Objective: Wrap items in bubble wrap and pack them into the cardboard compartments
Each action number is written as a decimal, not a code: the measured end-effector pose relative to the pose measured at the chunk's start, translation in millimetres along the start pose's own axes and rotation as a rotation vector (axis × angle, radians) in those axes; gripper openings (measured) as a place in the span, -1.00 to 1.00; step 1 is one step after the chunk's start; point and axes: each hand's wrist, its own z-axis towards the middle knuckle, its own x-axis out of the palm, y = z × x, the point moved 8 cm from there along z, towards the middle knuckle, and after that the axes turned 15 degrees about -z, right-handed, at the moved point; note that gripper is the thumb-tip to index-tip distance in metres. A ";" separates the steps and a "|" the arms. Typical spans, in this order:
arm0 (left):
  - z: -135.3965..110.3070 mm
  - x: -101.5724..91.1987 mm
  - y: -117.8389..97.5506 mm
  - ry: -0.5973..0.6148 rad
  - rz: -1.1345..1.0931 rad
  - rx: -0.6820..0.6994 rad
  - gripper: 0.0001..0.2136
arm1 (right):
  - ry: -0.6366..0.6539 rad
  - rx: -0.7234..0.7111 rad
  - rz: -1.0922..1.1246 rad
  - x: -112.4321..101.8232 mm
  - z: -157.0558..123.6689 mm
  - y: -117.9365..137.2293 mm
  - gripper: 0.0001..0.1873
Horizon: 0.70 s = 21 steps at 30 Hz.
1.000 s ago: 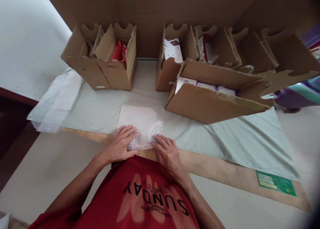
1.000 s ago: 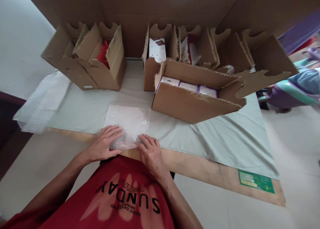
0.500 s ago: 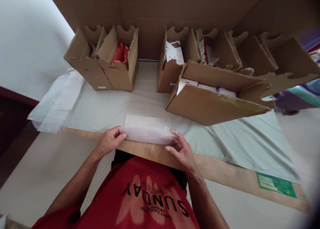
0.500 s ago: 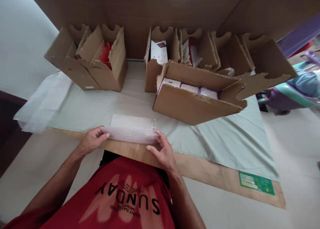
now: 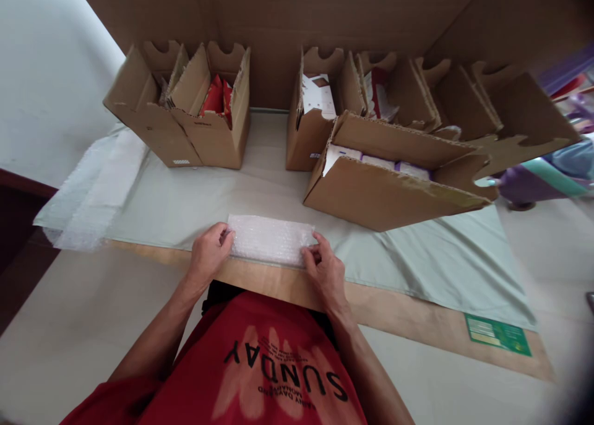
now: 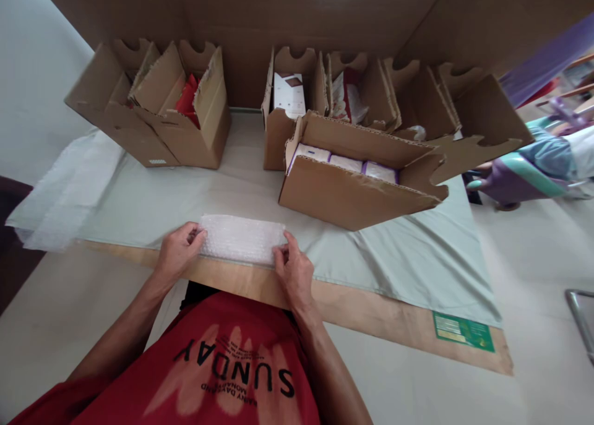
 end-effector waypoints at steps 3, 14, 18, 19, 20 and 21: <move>4.0 5.0 -2.7 0.043 0.147 0.027 -0.85 | 0.000 0.005 -0.102 2.3 1.4 1.0 -0.47; 5.0 -4.8 5.4 -0.002 0.219 -0.033 -0.67 | -0.001 -0.050 -0.284 -12.7 28.1 7.9 -0.46; 10.1 -0.9 4.9 0.031 0.260 -0.095 -0.82 | 0.062 -0.082 -0.341 -1.0 45.3 19.6 -0.57; 11.2 0.6 5.5 0.047 0.266 -0.117 -0.85 | 0.086 -0.087 -0.337 1.8 47.7 21.7 -0.61; 12.1 1.9 5.7 0.059 0.264 -0.126 -0.87 | 0.109 -0.089 -0.329 4.0 49.3 23.0 -0.67; 12.9 2.7 5.0 0.066 0.252 -0.118 -0.87 | 0.130 -0.088 -0.319 5.4 50.1 23.3 -0.74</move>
